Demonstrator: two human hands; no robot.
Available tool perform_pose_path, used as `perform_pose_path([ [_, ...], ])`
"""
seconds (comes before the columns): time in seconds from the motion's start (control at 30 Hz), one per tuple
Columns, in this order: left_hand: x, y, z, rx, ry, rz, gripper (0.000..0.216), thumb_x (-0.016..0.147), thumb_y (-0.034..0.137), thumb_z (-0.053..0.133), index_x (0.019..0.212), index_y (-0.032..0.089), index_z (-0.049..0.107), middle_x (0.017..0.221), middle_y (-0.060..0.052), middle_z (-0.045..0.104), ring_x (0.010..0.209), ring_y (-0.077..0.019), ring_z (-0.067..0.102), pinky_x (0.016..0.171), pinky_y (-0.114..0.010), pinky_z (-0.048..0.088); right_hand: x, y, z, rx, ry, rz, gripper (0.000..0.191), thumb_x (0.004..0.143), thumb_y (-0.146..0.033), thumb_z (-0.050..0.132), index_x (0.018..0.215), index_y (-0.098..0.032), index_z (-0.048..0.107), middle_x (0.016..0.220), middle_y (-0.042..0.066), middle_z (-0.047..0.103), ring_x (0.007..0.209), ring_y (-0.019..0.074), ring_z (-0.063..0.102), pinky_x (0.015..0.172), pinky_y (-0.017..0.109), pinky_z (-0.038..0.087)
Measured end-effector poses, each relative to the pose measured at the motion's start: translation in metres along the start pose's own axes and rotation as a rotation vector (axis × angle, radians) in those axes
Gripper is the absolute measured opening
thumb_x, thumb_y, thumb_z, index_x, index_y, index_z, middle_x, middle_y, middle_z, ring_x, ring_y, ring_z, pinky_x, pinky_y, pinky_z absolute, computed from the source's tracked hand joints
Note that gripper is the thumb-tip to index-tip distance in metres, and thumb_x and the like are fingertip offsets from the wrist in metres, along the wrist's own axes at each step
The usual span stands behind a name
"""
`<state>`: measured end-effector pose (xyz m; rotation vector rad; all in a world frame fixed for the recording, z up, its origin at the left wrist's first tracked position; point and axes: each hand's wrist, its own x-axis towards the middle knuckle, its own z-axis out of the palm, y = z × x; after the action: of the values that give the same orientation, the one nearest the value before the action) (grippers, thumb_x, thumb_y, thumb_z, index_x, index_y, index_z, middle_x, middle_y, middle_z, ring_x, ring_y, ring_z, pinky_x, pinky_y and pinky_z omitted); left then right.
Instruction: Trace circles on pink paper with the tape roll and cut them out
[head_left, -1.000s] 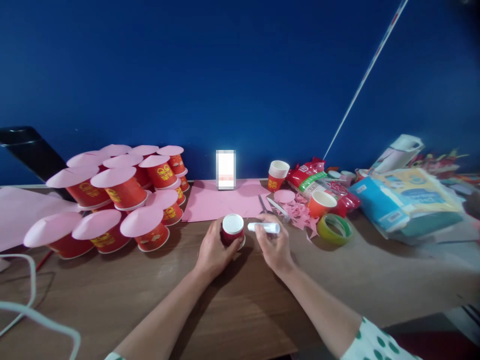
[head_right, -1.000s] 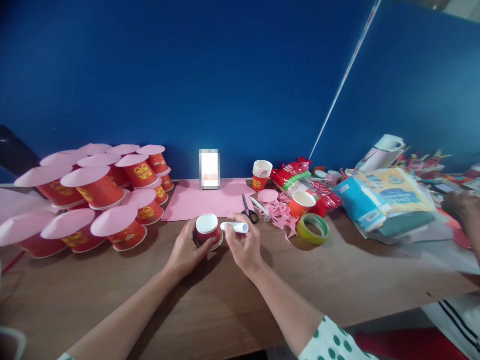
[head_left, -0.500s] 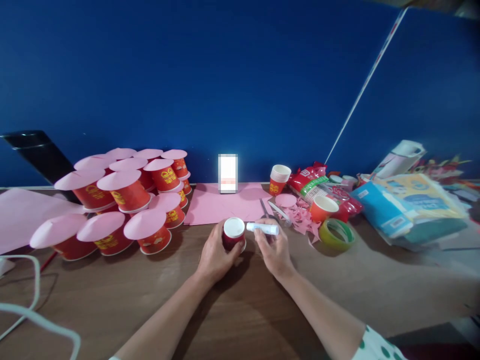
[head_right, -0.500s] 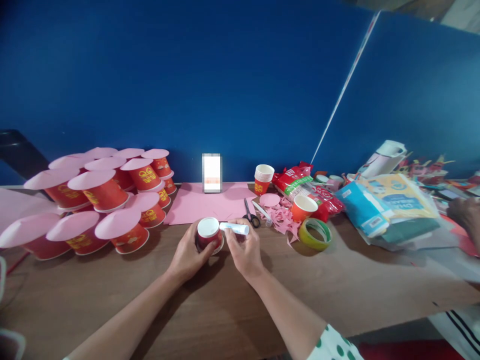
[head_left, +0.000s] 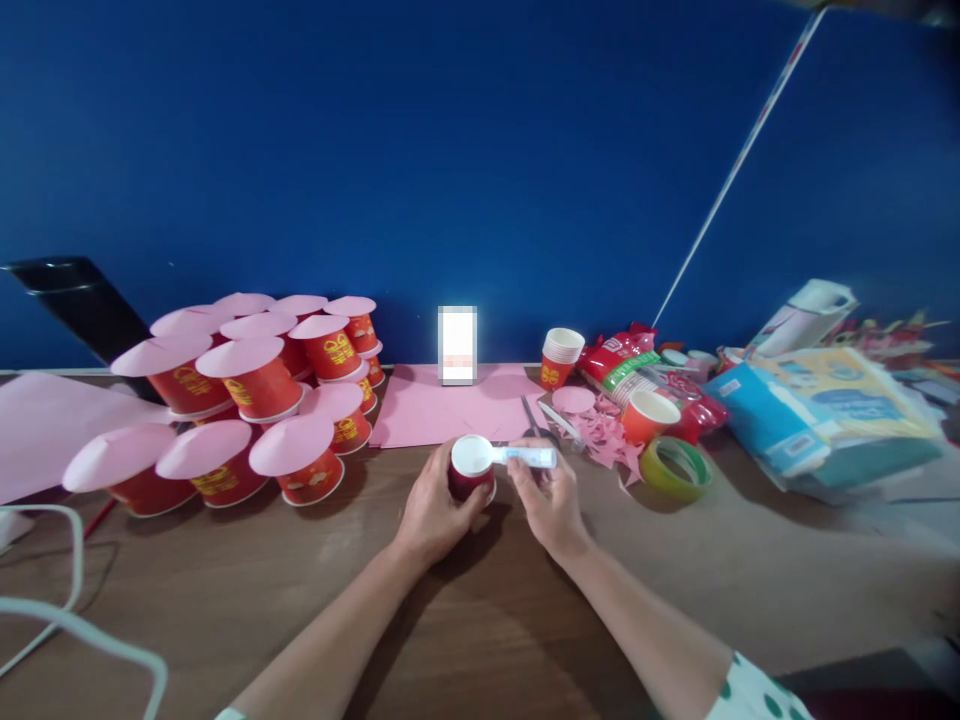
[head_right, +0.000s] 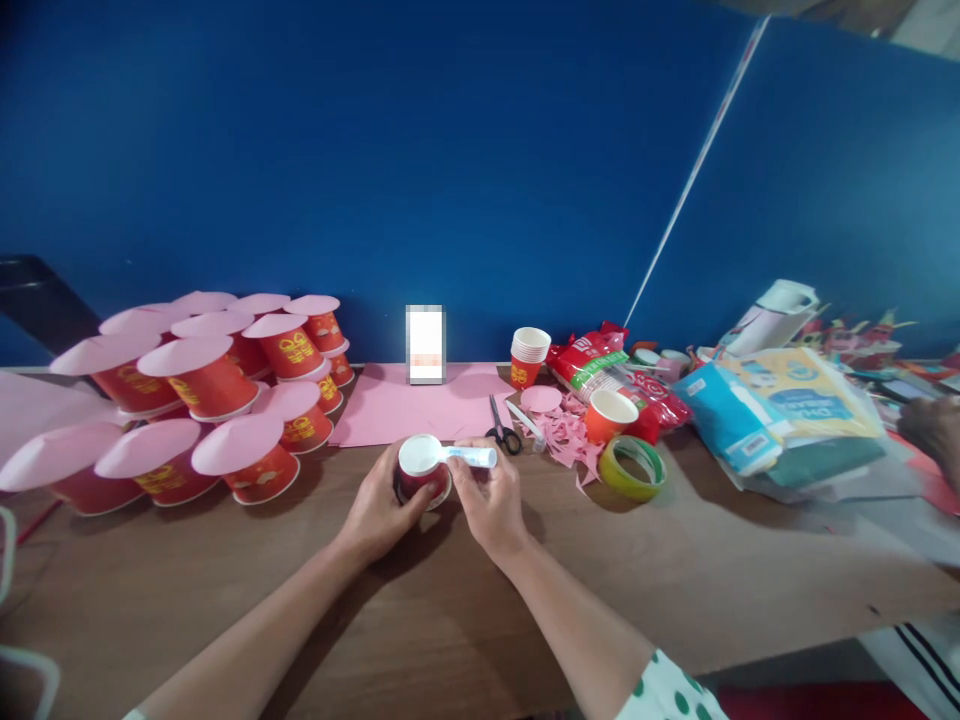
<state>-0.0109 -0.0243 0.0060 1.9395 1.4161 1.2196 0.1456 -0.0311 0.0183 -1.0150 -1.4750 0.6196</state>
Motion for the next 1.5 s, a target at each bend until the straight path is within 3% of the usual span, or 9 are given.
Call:
perform_pose_path([
  [0.4, 0.0004, -0.0007, 0.0002, -0.001, 0.003, 0.015, 0.047, 0.072, 0.031, 0.061, 0.115, 0.021, 0.048, 0.109, -0.006, 0.058, 0.1, -0.0218, 0.055, 0.085, -0.035, 0.044, -0.0012, 0.0004, -0.0006, -0.099, -0.02, -0.077, 0.012, 0.084, -0.024, 0.054, 0.095, -0.018, 0.057, 0.087, 0.005, 0.061, 0.076, 0.0154, 0.059, 0.07, 0.026, 0.049],
  [0.83, 0.0003, 0.0001, 0.0004, 0.005, 0.005, 0.0, 0.042, 0.072, 0.031, 0.06, 0.111, 0.022, 0.049, 0.104, -0.005, 0.059, 0.093, -0.0207, 0.056, 0.08, -0.033, 0.044, -0.0074, 0.0027, 0.0038, -0.015, -0.008, 0.007, 0.01, 0.081, -0.025, 0.057, 0.088, -0.018, 0.054, 0.073, 0.001, 0.058, 0.061, 0.0122, 0.055, 0.056, 0.022, 0.047],
  [1.5, -0.0001, 0.0027, -0.0009, 0.004, -0.001, -0.019, 0.042, 0.073, 0.032, 0.06, 0.111, 0.021, 0.048, 0.103, -0.006, 0.059, 0.094, -0.0216, 0.056, 0.08, -0.034, 0.044, -0.0071, 0.0014, 0.0045, -0.048, 0.03, 0.012, 0.009, 0.078, -0.026, 0.057, 0.08, -0.018, 0.052, 0.067, -0.001, 0.055, 0.057, 0.0109, 0.05, 0.053, 0.022, 0.043],
])
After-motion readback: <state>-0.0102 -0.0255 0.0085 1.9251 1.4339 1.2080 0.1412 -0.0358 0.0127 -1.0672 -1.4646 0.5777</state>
